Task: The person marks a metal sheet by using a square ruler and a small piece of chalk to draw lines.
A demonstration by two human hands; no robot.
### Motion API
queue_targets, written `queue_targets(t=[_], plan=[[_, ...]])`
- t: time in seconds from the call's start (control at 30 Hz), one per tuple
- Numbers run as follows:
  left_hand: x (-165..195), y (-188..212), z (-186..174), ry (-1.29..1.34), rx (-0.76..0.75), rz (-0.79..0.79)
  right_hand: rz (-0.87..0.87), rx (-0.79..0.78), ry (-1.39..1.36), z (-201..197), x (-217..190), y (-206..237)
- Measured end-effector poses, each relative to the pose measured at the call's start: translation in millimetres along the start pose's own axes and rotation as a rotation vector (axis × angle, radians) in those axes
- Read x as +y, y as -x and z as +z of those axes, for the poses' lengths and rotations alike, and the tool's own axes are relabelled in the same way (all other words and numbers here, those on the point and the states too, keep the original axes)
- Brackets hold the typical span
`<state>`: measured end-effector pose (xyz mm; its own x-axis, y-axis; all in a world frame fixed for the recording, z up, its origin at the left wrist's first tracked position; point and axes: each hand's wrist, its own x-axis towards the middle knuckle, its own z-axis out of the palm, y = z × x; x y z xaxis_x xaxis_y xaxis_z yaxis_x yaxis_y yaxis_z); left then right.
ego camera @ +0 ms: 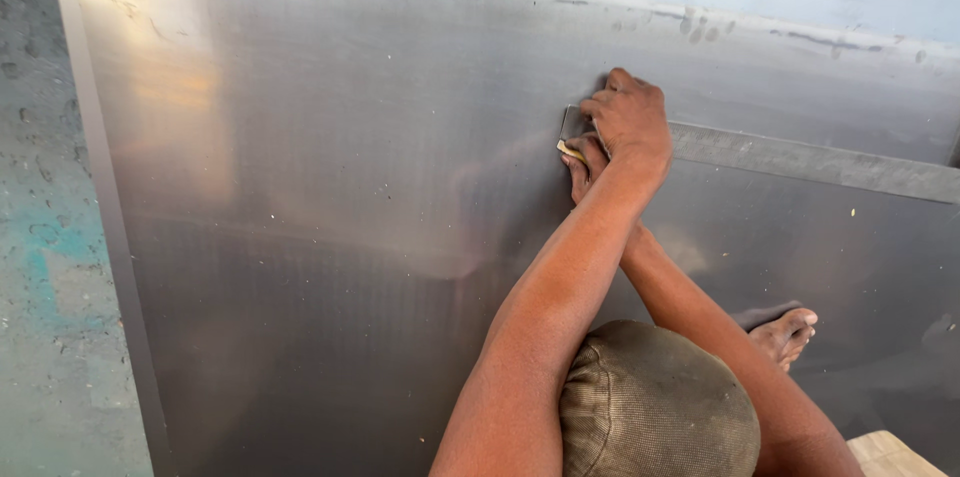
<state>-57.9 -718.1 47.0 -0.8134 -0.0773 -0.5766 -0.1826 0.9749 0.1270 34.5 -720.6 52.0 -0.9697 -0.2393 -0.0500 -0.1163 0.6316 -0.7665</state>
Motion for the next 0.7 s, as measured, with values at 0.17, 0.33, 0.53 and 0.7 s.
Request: queue_targets(t=[0.17, 0.33, 0.53, 0.7], plan=[[1, -4, 2, 0.013, -0.035, 0.001, -0.022, -0.013, 0.026, 1, 7, 3], [-2, 0, -11, -0.015, -0.127, 0.037, 0.016, -0.046, 0.084, 5, 15, -9], [-3, 4, -25, -0.092, -0.128, 0.082, 0.418, -1.089, 0.28, -21, -6, 36], [0, 3, -15, -0.102, -0.103, 0.061, 0.172, -0.307, 0.055, -19, -6, 54]])
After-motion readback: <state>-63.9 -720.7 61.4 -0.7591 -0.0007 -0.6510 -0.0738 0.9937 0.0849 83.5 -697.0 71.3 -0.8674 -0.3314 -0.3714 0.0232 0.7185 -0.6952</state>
